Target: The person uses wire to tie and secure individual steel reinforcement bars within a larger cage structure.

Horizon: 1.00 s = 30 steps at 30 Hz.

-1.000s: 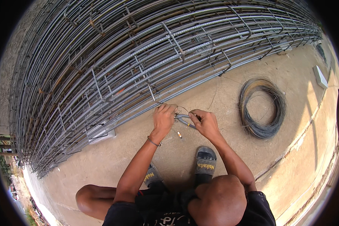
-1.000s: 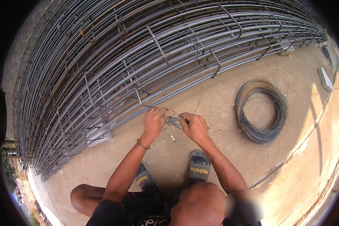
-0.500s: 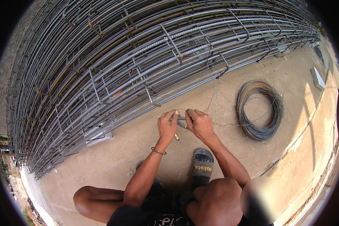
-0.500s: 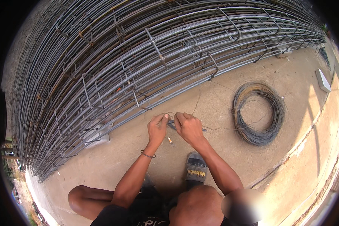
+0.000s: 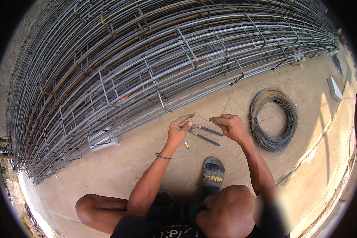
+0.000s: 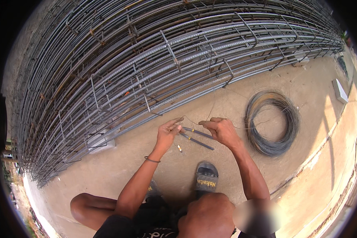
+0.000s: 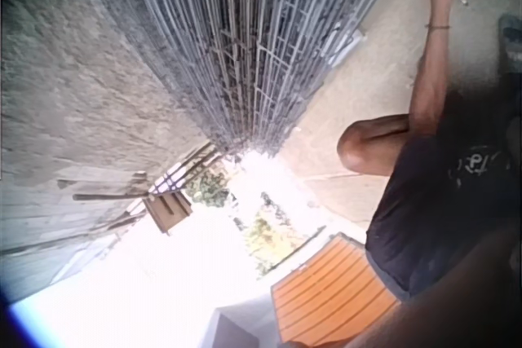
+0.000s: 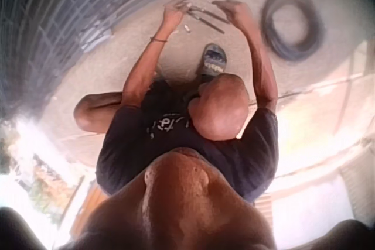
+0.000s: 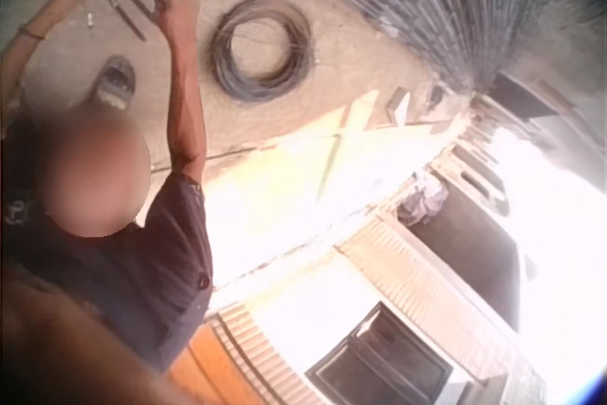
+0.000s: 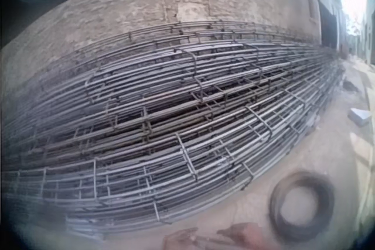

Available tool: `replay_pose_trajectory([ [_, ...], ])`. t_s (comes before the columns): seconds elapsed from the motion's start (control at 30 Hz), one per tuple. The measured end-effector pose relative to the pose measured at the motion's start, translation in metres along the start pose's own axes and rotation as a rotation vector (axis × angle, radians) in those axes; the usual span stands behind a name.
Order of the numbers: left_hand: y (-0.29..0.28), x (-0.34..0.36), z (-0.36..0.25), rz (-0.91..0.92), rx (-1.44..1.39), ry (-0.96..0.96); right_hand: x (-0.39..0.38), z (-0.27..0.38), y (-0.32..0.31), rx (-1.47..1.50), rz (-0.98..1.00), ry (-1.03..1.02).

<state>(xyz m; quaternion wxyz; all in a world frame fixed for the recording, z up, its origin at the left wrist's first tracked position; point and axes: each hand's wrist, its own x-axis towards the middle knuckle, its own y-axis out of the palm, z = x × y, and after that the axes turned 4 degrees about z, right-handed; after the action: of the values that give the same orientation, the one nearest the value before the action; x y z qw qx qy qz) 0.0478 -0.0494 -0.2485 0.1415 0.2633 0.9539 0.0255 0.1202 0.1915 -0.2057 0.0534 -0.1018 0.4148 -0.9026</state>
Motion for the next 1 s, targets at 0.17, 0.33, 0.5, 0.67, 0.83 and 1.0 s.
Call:
replay_pose_trajectory([
  [0.17, 0.044, 0.015, -0.004, 0.012, 0.041, 0.052, 0.012, 0.048, -0.047, -0.496, -0.014, -0.031],
  [0.33, 0.074, 0.015, -0.038, -0.1, -0.138, 0.264, -0.017, 0.141, -0.045, -0.45, 0.232, 0.332],
  [0.5, 0.087, 0.008, -0.044, -0.168, -0.017, 0.312, -0.039, 0.133, -0.023, 0.17, 0.074, 0.43],
  [0.67, 0.042, 0.014, 0.0, -0.371, 0.2, 0.215, -0.03, 0.089, 0.076, 0.691, -0.179, 0.46],
  [0.83, -0.012, 0.0, 0.035, -0.535, 0.296, 0.162, 0.018, 0.072, 0.098, 0.571, -0.271, 0.325],
  [1.0, -0.046, -0.007, 0.043, -0.434, -0.34, -0.069, 0.009, 0.061, 0.112, 0.435, -0.285, 0.019],
])
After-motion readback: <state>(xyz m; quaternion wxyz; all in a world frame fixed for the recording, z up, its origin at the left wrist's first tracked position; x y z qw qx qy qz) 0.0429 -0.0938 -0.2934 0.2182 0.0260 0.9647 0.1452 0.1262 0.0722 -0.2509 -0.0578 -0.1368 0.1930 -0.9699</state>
